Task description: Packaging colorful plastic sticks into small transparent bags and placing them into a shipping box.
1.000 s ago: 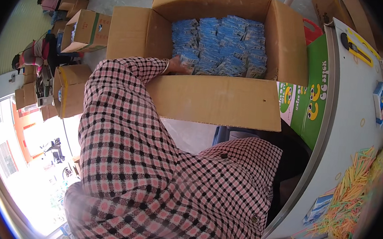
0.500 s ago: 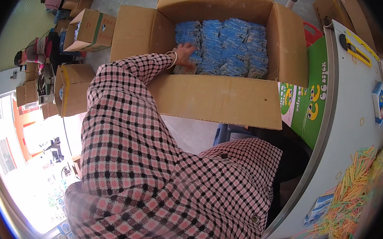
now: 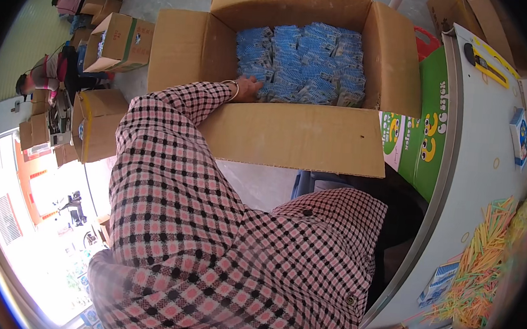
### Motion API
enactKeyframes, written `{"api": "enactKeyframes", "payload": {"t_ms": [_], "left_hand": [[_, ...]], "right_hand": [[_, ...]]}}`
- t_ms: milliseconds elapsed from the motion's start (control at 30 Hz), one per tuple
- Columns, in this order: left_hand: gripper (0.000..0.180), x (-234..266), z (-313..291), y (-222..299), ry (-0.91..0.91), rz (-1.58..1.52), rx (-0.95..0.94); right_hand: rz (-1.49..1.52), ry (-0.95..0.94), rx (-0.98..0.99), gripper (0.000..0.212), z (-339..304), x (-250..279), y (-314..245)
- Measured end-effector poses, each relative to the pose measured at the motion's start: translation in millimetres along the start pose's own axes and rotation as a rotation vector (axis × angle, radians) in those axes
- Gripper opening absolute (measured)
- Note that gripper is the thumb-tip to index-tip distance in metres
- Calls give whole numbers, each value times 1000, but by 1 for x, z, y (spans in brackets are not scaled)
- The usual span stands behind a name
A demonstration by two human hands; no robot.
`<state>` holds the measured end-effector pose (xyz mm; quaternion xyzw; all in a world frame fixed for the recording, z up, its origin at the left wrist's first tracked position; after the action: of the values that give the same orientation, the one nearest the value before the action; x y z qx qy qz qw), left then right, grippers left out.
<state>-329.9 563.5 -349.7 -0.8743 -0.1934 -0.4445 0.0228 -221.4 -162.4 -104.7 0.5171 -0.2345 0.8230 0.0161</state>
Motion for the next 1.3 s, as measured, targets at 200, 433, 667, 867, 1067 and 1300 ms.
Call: {"api": "enactKeyframes", "payload": {"t_ms": [200,433,667,867,1067,1300], "left_hand": [[41,-6,-7,3,21,43,-66],[32,1,-16,5,154,-7,-82],[44,5,-6,1,-9,-7,-113],[63,54,-11,17,-120,42,-103],[84,110,12,26,-226,-304,-44],[111,50,46,15,-356,210,-13]], "right_hand": [[-37,6,11,39,0,1,5],[-83,5,34,40,0,0,6],[-59,-4,10,42,4,-1,12],[-54,-7,18,43,5,-2,17],[-57,-23,21,43,6,1,25],[-36,-36,-6,43,5,-4,13]]}}
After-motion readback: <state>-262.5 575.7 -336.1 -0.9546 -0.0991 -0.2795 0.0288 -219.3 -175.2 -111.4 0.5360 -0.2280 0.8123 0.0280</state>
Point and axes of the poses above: each hand's wrist, its own z-axis towards the middle knuckle, its own x-axis out of the back of the hand, y = z × x, the point moved 3 cm from there along z, towards the middle knuckle, and after that the axes turned 6 degrees about y, right-handed, at the moved point
